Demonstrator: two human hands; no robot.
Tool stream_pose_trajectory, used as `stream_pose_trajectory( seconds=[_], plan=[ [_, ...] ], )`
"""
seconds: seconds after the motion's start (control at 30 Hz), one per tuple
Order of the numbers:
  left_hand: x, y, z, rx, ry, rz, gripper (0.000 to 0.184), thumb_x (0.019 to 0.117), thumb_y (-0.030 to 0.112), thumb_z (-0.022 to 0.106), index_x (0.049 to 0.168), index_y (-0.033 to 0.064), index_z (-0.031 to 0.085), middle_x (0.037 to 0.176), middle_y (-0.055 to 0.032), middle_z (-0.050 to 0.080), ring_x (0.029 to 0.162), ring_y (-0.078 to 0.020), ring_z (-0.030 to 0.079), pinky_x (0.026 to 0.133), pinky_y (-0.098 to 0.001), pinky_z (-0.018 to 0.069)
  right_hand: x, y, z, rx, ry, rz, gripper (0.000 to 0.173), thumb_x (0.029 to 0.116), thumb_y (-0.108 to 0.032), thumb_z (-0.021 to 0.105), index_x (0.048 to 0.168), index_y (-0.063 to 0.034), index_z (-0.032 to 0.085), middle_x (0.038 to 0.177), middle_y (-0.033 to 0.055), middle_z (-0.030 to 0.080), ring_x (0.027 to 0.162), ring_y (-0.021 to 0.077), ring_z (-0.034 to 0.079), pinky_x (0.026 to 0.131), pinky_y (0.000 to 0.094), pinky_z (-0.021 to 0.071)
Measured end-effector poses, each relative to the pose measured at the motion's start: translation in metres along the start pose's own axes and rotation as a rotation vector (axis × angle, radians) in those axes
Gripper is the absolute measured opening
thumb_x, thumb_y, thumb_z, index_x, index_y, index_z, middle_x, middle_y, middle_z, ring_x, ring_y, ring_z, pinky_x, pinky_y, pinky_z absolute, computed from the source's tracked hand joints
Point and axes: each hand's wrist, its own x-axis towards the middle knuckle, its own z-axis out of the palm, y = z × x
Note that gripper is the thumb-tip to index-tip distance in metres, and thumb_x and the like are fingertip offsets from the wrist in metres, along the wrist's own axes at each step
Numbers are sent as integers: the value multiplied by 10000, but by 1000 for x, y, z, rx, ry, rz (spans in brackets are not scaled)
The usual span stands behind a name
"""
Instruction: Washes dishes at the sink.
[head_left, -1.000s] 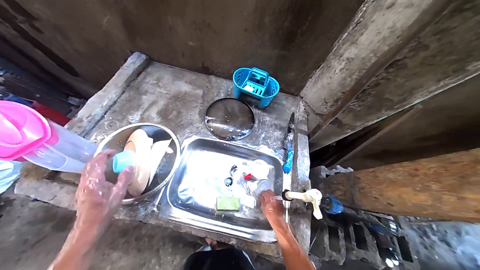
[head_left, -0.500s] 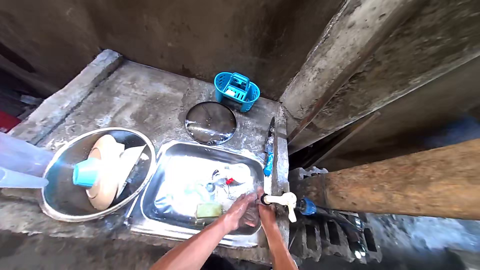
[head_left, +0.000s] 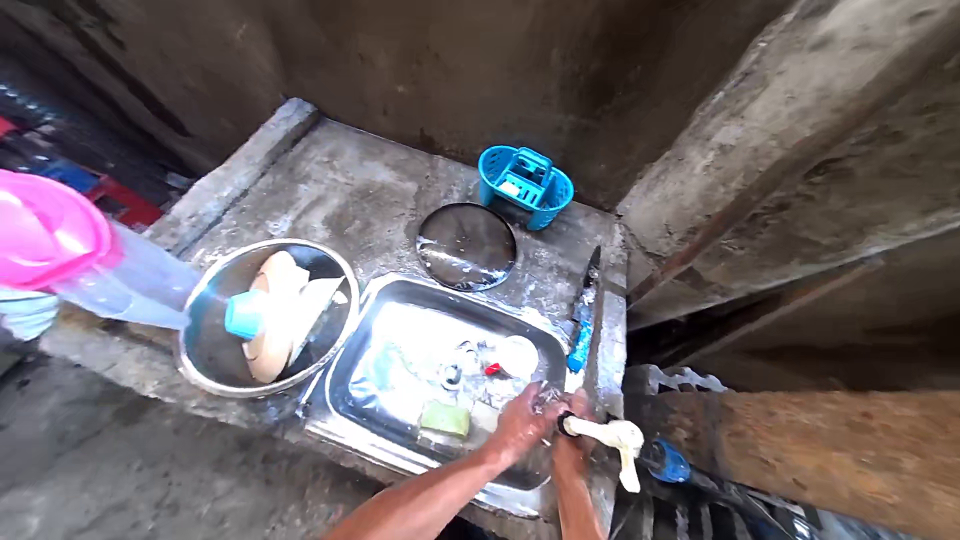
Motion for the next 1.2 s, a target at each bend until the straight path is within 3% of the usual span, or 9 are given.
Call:
stream_pose_trajectory(
  seconds=[0.17,0.27,0.4,0.5,0.63,0.73,0.83,1.03,1.2],
  plan=[
    [0,-8,-3,167,178,187,539,1095,407,345,1411,31,566,1195,-177,709,1120,-275,687,1007,-507,531,-19,-1,17,329,-84,192,594,1010,-227,604,1511,22,407,1416,158,585,1275,163,585,1083,337,495],
    [1,-5,-23,391,195,92,568,1107,370,247,1219,11,673,1105,-203,718,1071,-335,692,960,-544,528,-25,5,2,350,-243,273,723,806,-259,791,1408,30,513,1303,134,650,1177,155,634,999,338,550],
    [14,-16,-33,199,213,15,490,1096,333,341,1126,23,719,1067,-148,724,1036,-264,679,968,-492,520,-23,-7,-10,-136,-394,29,744,705,-151,900,1339,76,585,1305,182,667,1241,213,625,1089,372,500],
    [24,-24,-33,-75,250,-31,365,1095,274,420,1130,17,678,985,-92,744,868,-186,727,773,-387,613,-24,5,-10,-179,-222,6,839,653,-225,934,1370,23,574,1346,158,638,1264,197,600,1102,364,488],
    [26,-28,-42,-226,192,-157,280,1081,257,508,1122,23,656,976,-89,739,832,-185,720,691,-360,594,-24,-5,-19,-390,-361,-26,859,693,-334,918,1392,28,575,1341,198,654,1269,285,624,1101,470,494],
    [25,-34,-38,-353,83,-218,316,1072,274,519,1183,12,657,1006,-107,739,861,-191,711,729,-361,588,-7,-20,-26,-361,-544,371,751,808,-410,847,1394,-30,572,1346,163,637,1239,247,610,1071,439,498],
    [18,-39,-33,-444,-77,-241,471,1106,374,388,1250,20,663,1115,-100,734,1004,-183,694,891,-390,561,2,-37,-24,-391,-847,657,636,960,-564,647,1383,-89,608,1200,191,675,926,298,684,748,479,578],
    [12,-38,-37,-599,74,-276,412,1102,335,423,1152,5,665,988,-88,701,859,-162,665,769,-344,556,-22,-41,-8,-221,-575,660,599,959,-354,736,1444,-74,522,1182,189,682,849,285,707,627,435,591],
    [-16,0,-85,196,-21,-121,481,1102,357,399,1354,3,606,1325,-209,631,1234,-295,609,1061,-498,476,-41,-39,13,-30,-350,502,489,930,-179,727,1360,-26,549,1181,200,661,829,294,689,555,445,571]
  ],
)
